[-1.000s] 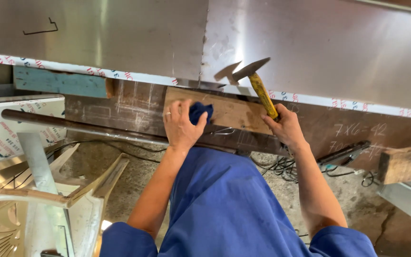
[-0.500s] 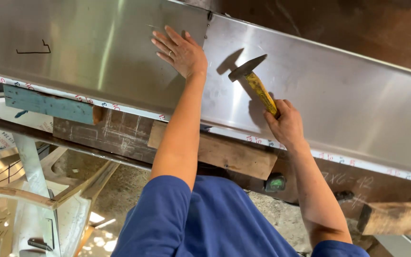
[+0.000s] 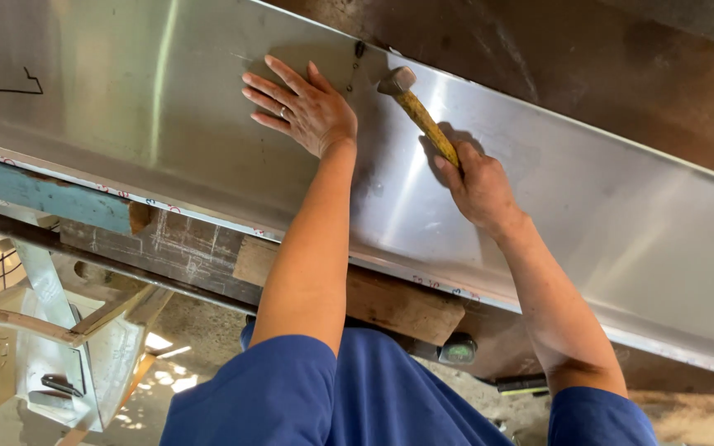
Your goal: The person wipes a stainless steel sheet with a blue cloth, positions a hand clamp along the sheet edge on the workbench, and adjusts the sheet's position. They then align a long metal channel against the sheet and hammer along the joined seam to fasten the pieces together.
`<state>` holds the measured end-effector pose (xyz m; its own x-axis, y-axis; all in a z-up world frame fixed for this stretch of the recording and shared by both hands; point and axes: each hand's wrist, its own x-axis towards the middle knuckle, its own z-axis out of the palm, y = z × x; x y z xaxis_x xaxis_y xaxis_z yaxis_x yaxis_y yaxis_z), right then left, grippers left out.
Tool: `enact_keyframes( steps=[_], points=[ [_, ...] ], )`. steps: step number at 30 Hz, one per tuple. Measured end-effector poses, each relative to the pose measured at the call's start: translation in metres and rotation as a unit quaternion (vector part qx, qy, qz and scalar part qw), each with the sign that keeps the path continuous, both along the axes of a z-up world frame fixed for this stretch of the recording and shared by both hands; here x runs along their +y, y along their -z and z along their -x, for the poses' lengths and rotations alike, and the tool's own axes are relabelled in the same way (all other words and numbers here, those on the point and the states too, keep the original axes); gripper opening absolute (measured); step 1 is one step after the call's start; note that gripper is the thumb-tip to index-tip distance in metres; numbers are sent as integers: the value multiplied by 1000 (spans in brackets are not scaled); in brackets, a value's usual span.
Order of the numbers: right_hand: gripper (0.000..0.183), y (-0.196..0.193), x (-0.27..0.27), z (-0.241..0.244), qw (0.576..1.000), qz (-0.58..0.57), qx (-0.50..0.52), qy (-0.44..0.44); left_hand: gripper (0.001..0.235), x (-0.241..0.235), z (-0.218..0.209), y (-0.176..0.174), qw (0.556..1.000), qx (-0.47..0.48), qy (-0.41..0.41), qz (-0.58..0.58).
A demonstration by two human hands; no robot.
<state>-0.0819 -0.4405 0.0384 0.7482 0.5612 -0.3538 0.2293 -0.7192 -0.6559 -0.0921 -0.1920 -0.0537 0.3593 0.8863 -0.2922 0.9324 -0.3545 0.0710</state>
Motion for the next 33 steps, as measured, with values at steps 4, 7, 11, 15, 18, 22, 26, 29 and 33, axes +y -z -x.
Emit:
enact_keyframes(
  steps=[4, 7, 11, 15, 18, 22, 26, 29, 33],
  points=[
    [30, 1, 27, -23, 990, -55, -118, -55, 68, 1, -2, 2, 1000, -14, -13, 12],
    [24, -6, 34, -32, 991, -42, -119, -45, 68, -1, 0, 1, 1000, 22, -12, 9],
    [25, -18, 40, -50, 987, -155, -17, -29, 69, 0, -1, 4, 1000, -2, -5, 3],
    [30, -5, 39, -61, 996, -26, -74, -49, 68, -1, 1, 8, 1000, -15, -7, -7],
    [24, 0, 44, -60, 984, -53, -124, -112, 69, -3, 5, 26, 997, -63, -3, -52],
    [26, -1, 63, -60, 973, -20, -181, -141, 68, 1, 1, 11, 999, -31, -2, -9],
    [39, 20, 70, -68, 956, 67, -228, -174, 68, -6, 9, 34, 996, -64, 0, -66],
    [40, 15, 77, -72, 955, 64, -225, -181, 68, -4, 6, 41, 984, -129, 8, -125],
    [39, 23, 68, -61, 957, 21, -245, -155, 68, -6, 9, 41, 983, -140, 12, -120]
  ],
)
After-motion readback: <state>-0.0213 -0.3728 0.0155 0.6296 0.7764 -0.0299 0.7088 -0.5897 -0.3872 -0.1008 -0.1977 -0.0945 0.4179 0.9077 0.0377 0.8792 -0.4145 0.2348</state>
